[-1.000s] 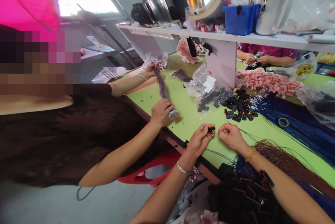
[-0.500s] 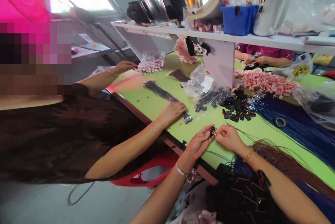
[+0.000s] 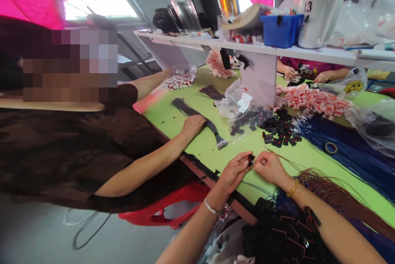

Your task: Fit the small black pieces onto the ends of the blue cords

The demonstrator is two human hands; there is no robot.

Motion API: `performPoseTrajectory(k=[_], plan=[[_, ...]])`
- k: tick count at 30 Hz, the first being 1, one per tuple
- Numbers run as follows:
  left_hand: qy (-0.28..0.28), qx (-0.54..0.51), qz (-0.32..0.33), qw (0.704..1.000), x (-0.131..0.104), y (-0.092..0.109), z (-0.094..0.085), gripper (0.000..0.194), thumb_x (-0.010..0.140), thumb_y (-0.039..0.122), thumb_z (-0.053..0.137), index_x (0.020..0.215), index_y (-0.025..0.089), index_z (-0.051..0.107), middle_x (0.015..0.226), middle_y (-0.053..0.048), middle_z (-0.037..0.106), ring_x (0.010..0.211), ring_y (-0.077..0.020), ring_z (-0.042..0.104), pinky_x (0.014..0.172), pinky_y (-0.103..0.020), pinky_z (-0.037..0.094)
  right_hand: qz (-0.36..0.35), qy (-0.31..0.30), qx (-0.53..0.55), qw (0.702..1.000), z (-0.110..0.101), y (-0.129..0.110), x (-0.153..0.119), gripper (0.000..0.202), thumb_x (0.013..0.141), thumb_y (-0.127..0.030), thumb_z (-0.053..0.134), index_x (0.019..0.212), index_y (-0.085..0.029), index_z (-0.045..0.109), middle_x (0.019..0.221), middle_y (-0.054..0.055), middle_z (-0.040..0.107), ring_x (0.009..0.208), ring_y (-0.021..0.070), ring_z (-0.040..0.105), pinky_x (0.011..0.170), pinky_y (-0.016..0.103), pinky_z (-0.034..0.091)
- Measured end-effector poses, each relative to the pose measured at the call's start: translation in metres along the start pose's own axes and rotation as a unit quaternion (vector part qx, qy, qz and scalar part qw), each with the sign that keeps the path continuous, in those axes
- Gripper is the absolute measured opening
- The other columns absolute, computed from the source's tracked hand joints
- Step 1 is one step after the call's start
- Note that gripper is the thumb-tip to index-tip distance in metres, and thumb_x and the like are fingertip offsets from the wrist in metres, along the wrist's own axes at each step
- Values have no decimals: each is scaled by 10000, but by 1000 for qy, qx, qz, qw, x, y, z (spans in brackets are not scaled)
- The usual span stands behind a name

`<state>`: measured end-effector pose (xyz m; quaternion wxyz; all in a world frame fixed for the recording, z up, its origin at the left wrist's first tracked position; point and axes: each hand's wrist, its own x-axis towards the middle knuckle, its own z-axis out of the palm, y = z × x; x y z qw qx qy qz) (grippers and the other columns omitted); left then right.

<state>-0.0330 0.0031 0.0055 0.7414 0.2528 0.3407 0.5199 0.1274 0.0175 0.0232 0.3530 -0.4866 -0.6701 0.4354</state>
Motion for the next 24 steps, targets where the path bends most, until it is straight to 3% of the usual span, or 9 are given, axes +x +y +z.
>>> performPoseTrajectory(k=[5,9,15,18,21,24], plan=[[35,59,43,997,-4,-4,7,378,595,212,812,946,129,698,830,-57,666,734,-127,588,728,-260,460,-43,3,-47,998,1,-2,-1,115,704,-190,515,590,-176,503,517,-55,430,496,78,340,491,201,286],[78,61,48,994,-3,-3,10,374,585,194,807,938,134,696,831,-55,663,718,-118,579,690,-241,457,-72,-13,-71,995,-3,-4,0,115,753,-185,491,649,-175,538,573,-33,505,534,90,403,529,206,325],[69,91,48,992,-2,2,14,359,575,196,805,912,131,700,809,-52,659,703,-116,567,668,-238,442,-56,-6,-73,996,0,-3,0,109,716,-171,492,607,-179,501,543,-40,485,509,89,382,510,207,307],[67,112,53,990,-2,4,13,353,582,195,794,916,135,698,828,-55,658,715,-123,564,665,-244,440,-59,-14,-61,996,-5,-2,1,132,757,-199,484,634,-176,525,562,-33,505,532,96,421,529,207,324],[69,110,45,990,-4,6,8,340,601,178,770,930,146,690,835,-50,647,742,-125,563,683,-244,441,-60,39,-105,992,-20,0,7,205,839,-263,447,704,-172,571,624,-13,550,573,108,461,558,214,337],[67,90,26,993,-6,6,2,327,599,163,761,916,154,682,814,-33,627,725,-111,553,664,-227,433,-35,76,-230,970,-34,4,13,199,846,-255,450,743,-173,600,696,11,597,612,119,488,585,226,328]])
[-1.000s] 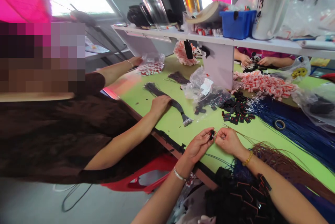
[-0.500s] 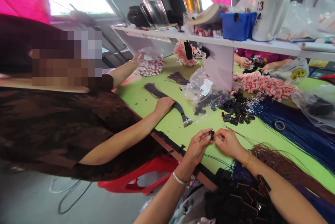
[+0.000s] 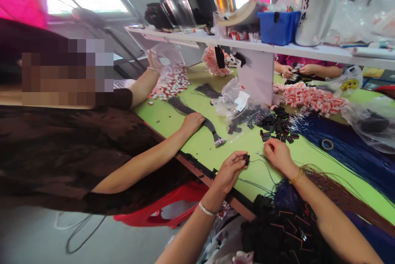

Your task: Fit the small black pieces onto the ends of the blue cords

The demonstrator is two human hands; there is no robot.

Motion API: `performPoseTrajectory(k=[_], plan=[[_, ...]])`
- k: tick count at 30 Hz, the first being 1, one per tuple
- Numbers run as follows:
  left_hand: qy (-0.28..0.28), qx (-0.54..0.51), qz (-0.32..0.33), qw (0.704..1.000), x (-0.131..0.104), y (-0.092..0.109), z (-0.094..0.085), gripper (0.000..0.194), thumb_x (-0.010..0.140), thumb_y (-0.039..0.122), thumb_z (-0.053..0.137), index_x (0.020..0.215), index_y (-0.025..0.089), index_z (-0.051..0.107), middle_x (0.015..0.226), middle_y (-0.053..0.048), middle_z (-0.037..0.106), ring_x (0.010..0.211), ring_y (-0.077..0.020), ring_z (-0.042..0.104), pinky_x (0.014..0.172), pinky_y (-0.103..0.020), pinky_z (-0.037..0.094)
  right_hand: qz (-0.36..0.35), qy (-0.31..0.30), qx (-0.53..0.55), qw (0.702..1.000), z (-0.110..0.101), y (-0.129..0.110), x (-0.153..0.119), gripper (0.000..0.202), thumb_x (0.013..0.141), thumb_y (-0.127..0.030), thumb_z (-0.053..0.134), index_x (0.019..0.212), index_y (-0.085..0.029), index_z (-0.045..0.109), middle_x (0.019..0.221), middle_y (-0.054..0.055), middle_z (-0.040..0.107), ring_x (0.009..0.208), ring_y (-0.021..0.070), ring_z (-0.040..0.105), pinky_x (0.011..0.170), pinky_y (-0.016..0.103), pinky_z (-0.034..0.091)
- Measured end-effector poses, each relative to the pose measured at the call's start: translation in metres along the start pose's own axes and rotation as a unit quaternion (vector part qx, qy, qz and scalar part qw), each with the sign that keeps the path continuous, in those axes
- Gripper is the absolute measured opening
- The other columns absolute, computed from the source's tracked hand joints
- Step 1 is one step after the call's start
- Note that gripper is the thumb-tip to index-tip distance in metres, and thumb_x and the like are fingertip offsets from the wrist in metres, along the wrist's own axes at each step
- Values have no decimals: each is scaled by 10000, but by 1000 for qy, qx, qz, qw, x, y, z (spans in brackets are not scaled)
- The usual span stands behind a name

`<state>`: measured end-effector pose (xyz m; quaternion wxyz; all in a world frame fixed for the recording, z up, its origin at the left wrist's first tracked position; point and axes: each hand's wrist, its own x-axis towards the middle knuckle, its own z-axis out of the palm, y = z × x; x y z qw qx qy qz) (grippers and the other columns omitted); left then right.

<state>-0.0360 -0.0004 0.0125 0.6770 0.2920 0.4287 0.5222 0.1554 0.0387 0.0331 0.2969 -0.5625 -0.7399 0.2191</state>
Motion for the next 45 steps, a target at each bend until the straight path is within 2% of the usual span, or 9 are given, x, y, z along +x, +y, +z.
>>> performPoseTrajectory(k=[3,6,14,18,23,30,34,39,45], plan=[[1,-13,-17,1000,0,-3,-3,306,606,193,775,892,154,674,769,-18,608,694,-99,543,647,-216,427,4,-68,-126,990,-2,4,2,142,810,-228,501,755,-181,623,749,31,627,663,134,521,598,237,311],[2,-12,-22,1000,0,-5,-5,316,608,240,797,883,151,669,744,-17,609,672,-95,536,643,-215,427,18,-116,-190,975,3,3,0,117,802,-234,533,787,-186,638,822,54,652,699,150,555,593,248,298],[-5,-15,-30,999,2,-9,-9,355,588,270,818,880,140,663,746,-26,622,661,-95,544,629,-216,427,13,-143,-246,959,11,2,-3,169,857,-191,426,851,-157,592,831,100,664,677,181,578,588,284,275],[-11,-17,-29,999,1,-10,-8,355,602,283,809,889,141,655,743,-23,620,656,-93,543,630,-217,425,25,-114,-213,970,8,2,-5,136,858,-196,422,866,-158,552,775,77,642,628,159,544,576,272,264],[-14,-52,-30,998,1,-10,4,344,599,264,802,879,148,639,756,-24,620,682,-106,558,629,-219,420,-6,-85,-26,996,7,6,-5,80,820,-200,451,788,-181,521,647,-13,565,574,119,477,568,229,297],[-34,-110,-41,993,8,-15,22,300,647,230,760,895,151,611,835,-39,627,735,-115,567,676,-234,422,-13,-87,137,987,5,0,-15,120,812,-247,471,718,-184,512,611,-39,498,547,97,414,524,206,311],[-55,-138,-54,988,12,-21,24,298,654,225,749,901,147,601,816,-42,622,742,-129,573,693,-253,423,-3,-80,142,987,3,-7,-22,148,783,-247,493,649,-184,479,575,-47,463,531,86,383,507,200,294],[-63,-137,-52,987,13,-25,24,294,667,233,738,909,143,598,819,-52,623,732,-133,568,705,-272,425,-9,-66,86,994,2,-13,-23,134,716,-217,516,597,-185,463,550,-47,467,511,81,370,498,202,275],[-46,-117,-49,991,7,-19,25,319,622,229,783,883,138,624,815,-34,626,731,-114,562,708,-249,423,-9,-63,53,997,1,-17,-24,140,705,-207,522,578,-185,466,543,-39,474,503,83,367,494,207,264]])
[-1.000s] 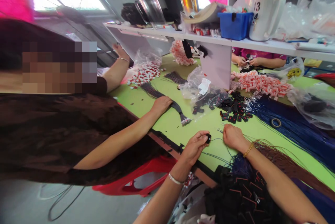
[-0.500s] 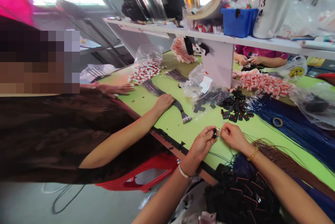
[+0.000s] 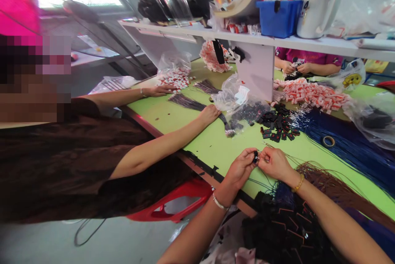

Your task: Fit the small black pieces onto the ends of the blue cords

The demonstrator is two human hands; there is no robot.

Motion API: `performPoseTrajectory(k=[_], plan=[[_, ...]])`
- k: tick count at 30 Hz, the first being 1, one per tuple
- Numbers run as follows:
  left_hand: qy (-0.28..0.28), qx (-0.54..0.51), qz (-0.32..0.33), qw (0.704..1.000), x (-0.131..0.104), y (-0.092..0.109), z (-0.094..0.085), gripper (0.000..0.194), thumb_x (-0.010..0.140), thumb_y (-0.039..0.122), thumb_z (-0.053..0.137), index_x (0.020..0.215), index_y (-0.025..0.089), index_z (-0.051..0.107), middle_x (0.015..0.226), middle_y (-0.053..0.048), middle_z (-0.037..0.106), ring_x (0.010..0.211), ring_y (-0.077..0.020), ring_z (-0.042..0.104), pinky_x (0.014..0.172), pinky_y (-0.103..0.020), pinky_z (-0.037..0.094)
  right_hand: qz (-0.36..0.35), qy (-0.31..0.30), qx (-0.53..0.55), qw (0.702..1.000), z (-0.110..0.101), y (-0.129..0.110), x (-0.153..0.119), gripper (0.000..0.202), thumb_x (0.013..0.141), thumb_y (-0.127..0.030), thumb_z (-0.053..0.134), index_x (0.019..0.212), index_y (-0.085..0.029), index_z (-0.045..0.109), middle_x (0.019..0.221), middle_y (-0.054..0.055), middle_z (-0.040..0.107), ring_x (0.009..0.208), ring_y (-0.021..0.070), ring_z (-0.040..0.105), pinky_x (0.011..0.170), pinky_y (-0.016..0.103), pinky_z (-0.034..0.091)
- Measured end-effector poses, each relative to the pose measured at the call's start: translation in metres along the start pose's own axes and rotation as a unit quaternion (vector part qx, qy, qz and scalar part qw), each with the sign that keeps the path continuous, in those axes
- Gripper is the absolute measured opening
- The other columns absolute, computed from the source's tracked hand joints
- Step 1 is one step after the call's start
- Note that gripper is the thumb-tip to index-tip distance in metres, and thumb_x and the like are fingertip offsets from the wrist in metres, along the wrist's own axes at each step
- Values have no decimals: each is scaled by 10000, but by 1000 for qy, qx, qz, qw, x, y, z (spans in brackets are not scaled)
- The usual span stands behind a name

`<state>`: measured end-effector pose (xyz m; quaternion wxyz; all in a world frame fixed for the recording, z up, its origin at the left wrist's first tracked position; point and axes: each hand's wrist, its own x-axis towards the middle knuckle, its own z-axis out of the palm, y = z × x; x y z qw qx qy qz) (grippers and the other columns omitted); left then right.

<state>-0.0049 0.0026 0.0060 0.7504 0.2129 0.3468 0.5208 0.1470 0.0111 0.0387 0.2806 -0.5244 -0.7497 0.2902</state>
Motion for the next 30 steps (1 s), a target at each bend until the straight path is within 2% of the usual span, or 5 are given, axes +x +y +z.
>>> performPoseTrajectory(k=[15,21,25,28,30], plan=[[82,70,42,993,-2,-12,4,393,539,310,823,814,129,610,685,-6,615,606,-96,546,578,-222,400,-85,-20,-77,993,4,8,0,133,806,-180,484,676,-175,513,612,-13,536,553,102,443,546,215,273],[100,110,71,986,-2,-16,2,361,562,315,802,798,133,597,662,-2,612,589,-99,539,570,-230,407,-57,-22,-95,994,10,6,-2,144,808,-177,483,674,-169,536,600,-3,565,536,106,452,543,221,273],[106,114,55,986,-3,-13,0,355,562,298,804,807,138,604,695,-7,619,623,-98,547,587,-225,416,-50,-30,-95,994,-4,14,6,177,852,-203,448,742,-171,583,687,13,614,597,116,497,572,222,298],[107,96,34,989,-2,-9,0,373,543,288,812,817,138,607,696,-4,614,634,-99,552,596,-225,424,20,3,-137,990,-19,28,21,170,848,-219,463,758,-178,601,743,20,638,661,128,523,603,226,309],[104,90,26,990,-2,-7,0,381,534,290,815,815,137,609,700,-4,615,631,-97,553,593,-225,427,67,-22,-178,982,-23,35,29,126,820,-239,514,763,-186,612,749,15,643,661,130,525,601,229,301]])
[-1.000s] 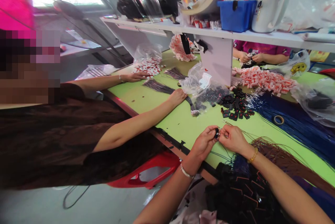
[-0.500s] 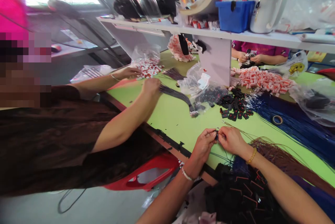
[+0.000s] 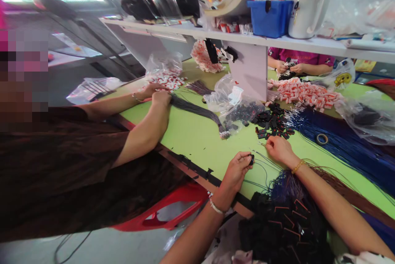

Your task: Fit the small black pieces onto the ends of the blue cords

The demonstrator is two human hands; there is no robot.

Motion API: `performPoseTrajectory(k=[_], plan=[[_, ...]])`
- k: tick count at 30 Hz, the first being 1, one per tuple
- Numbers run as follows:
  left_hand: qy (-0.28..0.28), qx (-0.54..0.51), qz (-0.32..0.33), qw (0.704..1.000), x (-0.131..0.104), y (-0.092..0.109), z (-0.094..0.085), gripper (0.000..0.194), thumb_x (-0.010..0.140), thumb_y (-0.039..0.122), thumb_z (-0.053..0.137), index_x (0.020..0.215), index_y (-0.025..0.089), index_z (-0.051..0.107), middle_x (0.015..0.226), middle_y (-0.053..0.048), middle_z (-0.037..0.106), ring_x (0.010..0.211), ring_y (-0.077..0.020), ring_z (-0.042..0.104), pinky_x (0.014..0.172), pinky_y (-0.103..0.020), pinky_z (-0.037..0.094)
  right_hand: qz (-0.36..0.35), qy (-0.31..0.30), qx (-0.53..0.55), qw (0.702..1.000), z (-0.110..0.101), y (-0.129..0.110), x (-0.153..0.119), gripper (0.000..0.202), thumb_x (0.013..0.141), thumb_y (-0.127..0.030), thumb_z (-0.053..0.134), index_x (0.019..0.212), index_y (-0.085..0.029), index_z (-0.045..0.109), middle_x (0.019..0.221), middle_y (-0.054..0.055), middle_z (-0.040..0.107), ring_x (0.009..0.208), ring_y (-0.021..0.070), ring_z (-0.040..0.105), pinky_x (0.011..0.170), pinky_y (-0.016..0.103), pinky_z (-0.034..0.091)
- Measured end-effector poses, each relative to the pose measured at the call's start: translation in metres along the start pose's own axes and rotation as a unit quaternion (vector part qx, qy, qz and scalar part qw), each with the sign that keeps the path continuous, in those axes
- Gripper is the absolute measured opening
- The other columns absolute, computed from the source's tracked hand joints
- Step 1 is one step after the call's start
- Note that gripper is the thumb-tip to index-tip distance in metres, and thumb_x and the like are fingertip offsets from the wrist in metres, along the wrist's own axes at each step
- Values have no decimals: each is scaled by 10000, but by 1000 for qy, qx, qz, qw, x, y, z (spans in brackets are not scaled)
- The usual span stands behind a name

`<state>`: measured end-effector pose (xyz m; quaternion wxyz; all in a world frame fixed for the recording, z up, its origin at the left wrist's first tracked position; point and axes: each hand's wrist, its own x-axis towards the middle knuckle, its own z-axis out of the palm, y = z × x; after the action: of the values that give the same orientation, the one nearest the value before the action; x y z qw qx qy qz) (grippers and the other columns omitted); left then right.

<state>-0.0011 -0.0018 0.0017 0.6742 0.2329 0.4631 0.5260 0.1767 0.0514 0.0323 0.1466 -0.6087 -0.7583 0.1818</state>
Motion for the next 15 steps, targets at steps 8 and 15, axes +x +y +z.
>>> performPoseTrajectory(k=[8,15], plan=[[-17,-6,-9,1000,-2,1,-2,374,534,290,816,812,139,618,718,-10,617,649,-105,564,603,-231,436,-6,-13,-141,990,9,-7,1,147,855,-199,458,821,-163,596,892,84,633,761,170,560,612,265,286],[-25,-8,-4,1000,-1,-1,-1,371,566,297,799,848,149,610,730,-13,610,668,-111,568,612,-230,435,-36,43,-20,998,9,-1,3,127,852,-179,416,802,-167,533,701,22,584,605,135,489,583,246,289]])
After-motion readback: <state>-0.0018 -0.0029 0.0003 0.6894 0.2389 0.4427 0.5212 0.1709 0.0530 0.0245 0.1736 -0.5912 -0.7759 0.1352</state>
